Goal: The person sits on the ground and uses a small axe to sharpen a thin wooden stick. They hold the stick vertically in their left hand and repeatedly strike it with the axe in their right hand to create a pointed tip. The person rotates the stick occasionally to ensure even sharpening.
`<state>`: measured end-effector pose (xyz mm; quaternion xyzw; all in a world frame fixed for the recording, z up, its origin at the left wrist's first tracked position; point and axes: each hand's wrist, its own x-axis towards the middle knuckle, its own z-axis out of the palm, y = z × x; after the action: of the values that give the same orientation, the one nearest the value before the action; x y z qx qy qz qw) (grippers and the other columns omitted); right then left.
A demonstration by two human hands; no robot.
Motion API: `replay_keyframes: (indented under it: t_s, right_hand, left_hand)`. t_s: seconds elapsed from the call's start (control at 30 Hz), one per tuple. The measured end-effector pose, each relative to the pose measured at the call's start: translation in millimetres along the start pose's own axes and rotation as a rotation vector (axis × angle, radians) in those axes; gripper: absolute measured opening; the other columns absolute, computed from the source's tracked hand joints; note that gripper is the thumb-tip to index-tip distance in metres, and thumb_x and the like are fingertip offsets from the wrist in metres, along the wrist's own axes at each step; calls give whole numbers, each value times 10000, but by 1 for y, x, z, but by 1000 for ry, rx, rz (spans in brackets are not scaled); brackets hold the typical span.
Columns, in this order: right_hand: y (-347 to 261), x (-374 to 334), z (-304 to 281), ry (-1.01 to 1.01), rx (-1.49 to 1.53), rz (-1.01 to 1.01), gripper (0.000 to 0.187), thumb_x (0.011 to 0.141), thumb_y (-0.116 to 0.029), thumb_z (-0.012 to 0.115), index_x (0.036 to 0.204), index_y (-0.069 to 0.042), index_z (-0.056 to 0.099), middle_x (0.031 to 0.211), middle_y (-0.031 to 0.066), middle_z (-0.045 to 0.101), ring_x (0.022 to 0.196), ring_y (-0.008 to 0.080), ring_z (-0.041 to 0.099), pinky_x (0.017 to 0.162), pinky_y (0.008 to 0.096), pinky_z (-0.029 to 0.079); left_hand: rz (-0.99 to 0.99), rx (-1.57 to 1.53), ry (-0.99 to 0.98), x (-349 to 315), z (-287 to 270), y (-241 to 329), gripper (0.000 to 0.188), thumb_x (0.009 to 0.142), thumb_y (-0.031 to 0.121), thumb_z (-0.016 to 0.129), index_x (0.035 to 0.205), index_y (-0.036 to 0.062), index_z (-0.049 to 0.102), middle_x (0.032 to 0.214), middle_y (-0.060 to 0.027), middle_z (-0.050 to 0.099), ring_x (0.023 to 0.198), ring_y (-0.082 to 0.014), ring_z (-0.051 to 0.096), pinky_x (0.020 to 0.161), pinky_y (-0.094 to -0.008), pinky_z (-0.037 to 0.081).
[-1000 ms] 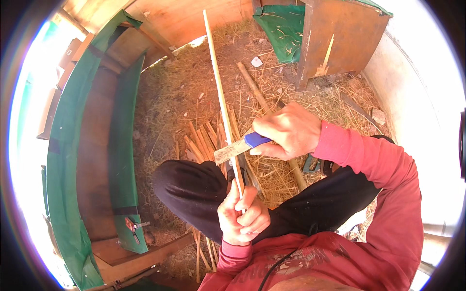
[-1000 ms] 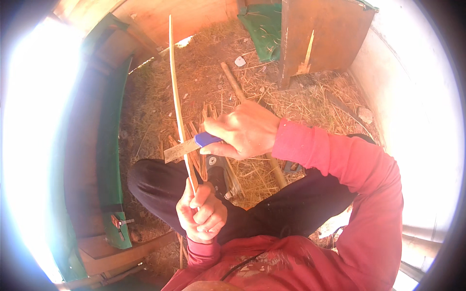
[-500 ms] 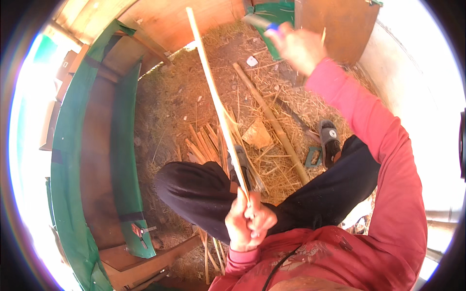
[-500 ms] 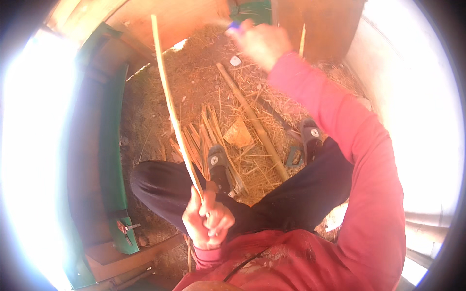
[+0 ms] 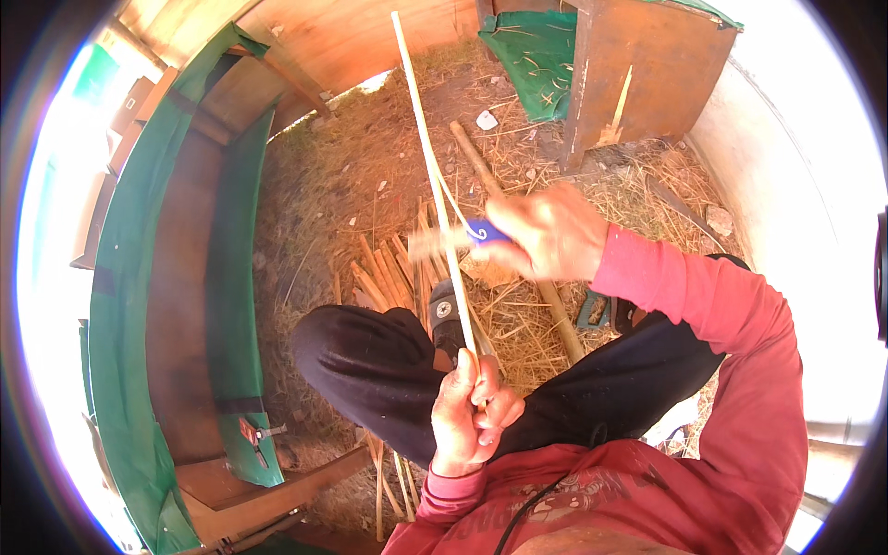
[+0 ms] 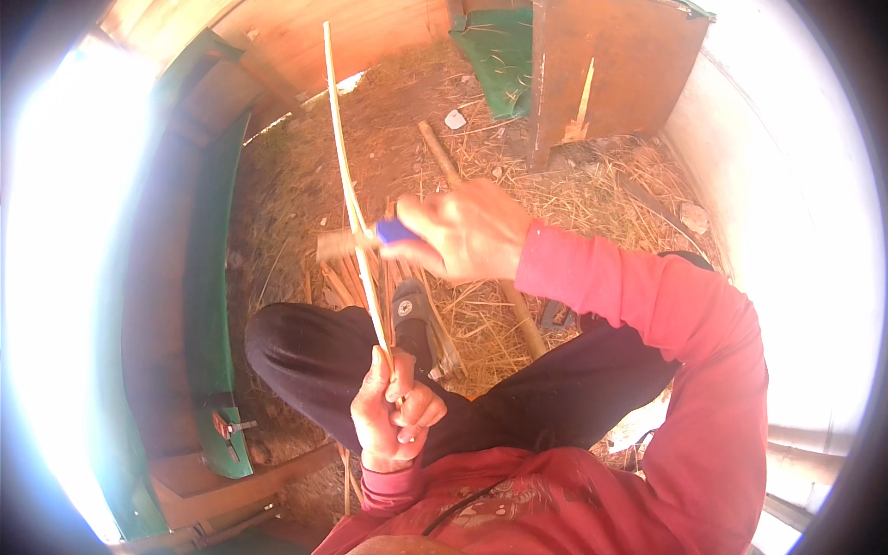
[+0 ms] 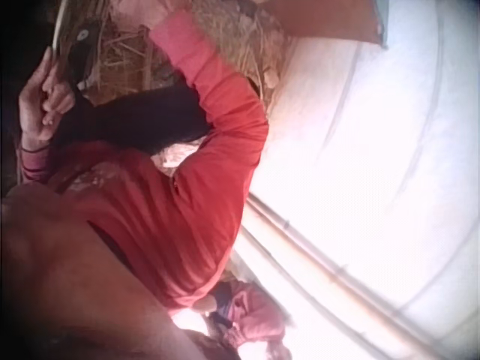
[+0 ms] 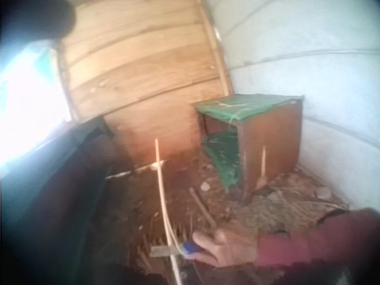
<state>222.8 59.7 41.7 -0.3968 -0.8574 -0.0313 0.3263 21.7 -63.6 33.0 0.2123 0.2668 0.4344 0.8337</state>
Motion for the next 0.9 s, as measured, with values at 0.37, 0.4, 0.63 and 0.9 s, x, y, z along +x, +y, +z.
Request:
replay_keyframes:
  t_s: [0.37,0.4,0.63,0.9]
  right_hand:
    - [51,23,-9,221,-305,-47,344,858,-397,638,836,-79,510,514,64,513,418,274,536,369,379,395]
    - [51,26,-6,232,-316,-52,353,863,-412,628,836,-82,505,496,61,502,403,268,528,360,376,389]
    - [166,30,-59,423,-567,603,496,957,-502,424,861,-44,588,570,182,592,525,371,605,470,473,469]
    - [102,37,-48,44,-281,652,588,955,-573,377,846,-43,609,561,91,558,487,243,570,526,388,470]
  left_hand:
    - [-20,40,-23,-20,-24,-18,477,1007,433,373,645,123,369,468,53,249,331,-57,185,365,-246,134]
    - [-58,20,6,-22,-24,-19,476,1005,432,379,647,119,372,479,50,254,336,-59,192,369,-245,138]
    - [-261,159,12,-46,-46,-45,500,993,467,380,620,134,370,439,50,250,339,-68,198,390,-245,166]
    - [10,217,98,-28,-57,-32,460,1017,391,368,667,94,397,449,25,296,359,-65,213,377,-241,169]
